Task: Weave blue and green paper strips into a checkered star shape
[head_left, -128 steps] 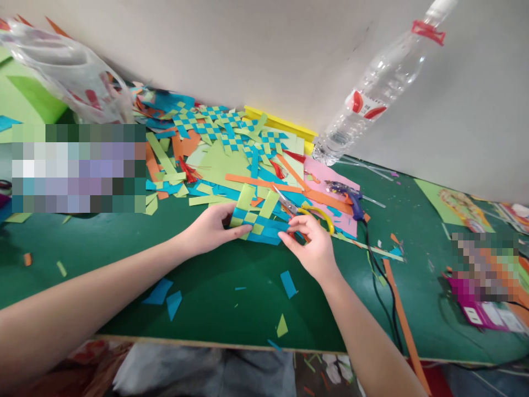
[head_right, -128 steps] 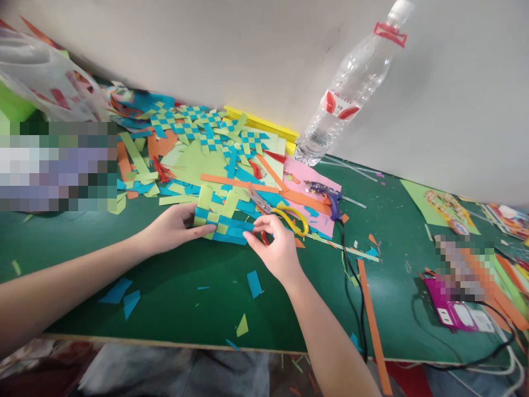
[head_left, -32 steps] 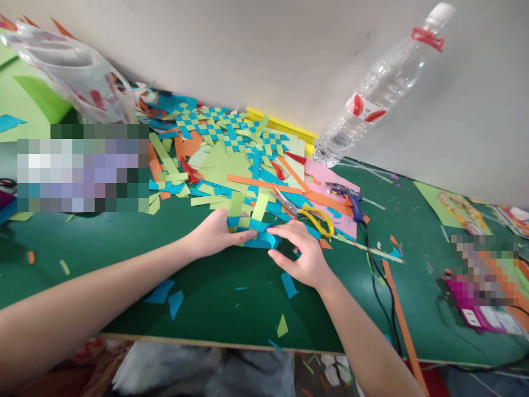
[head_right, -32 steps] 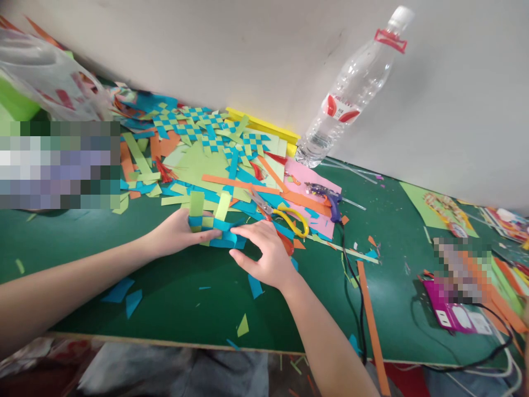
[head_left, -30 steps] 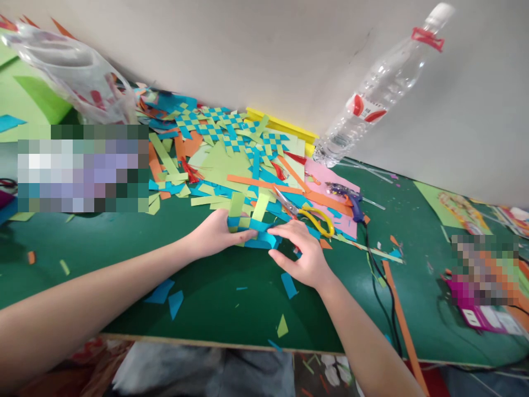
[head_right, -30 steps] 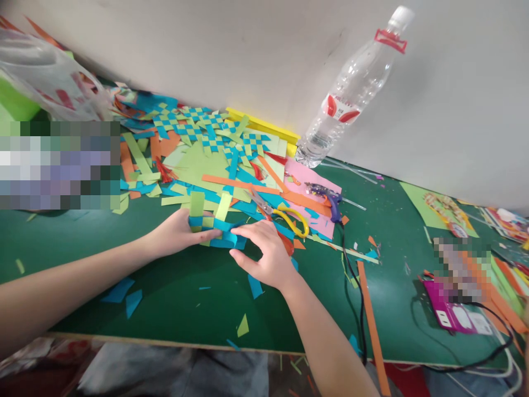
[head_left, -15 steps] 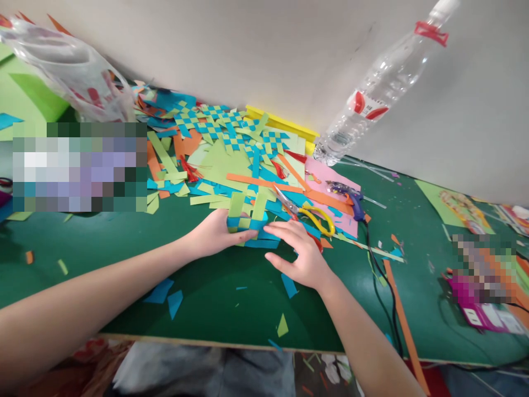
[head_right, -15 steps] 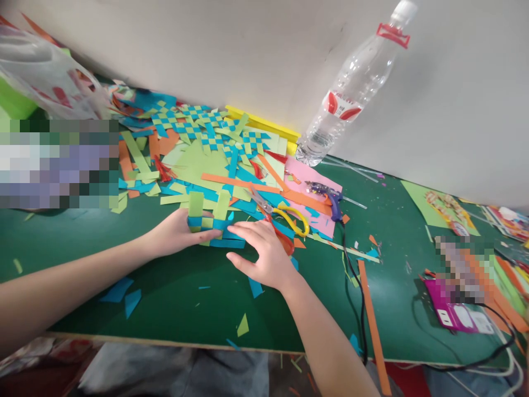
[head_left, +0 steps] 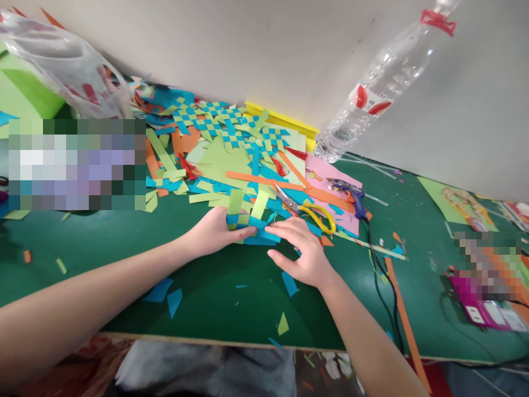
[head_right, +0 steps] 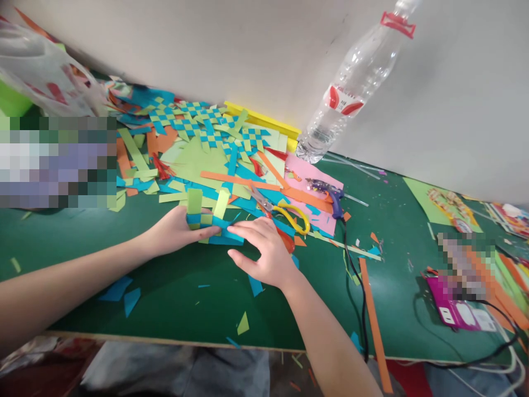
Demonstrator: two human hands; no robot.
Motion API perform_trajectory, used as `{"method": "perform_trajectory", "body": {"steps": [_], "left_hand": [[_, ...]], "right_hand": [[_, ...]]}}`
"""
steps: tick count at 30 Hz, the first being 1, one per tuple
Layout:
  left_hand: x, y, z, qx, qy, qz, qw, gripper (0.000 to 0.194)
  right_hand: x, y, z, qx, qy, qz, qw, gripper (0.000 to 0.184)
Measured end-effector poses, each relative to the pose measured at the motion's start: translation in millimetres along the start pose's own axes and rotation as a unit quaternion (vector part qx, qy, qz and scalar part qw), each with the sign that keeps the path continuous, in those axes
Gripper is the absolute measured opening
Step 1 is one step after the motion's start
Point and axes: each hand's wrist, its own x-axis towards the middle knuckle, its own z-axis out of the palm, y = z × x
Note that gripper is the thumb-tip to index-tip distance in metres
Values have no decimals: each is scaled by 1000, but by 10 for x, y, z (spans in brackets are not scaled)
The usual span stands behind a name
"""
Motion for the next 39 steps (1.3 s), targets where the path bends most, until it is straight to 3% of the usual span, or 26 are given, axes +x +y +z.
{"method": "perform_trajectory", "body": {"steps": [10,39], "left_hand": [[1,-28,15,7,0,4,1000,27],[-4,-7,7,-16,-20,-1,1000,28]], "right_hand": [[-15,30,8,21,43,-8,999,27],[-19,25,-24,15,18,5,1000,30]]}}
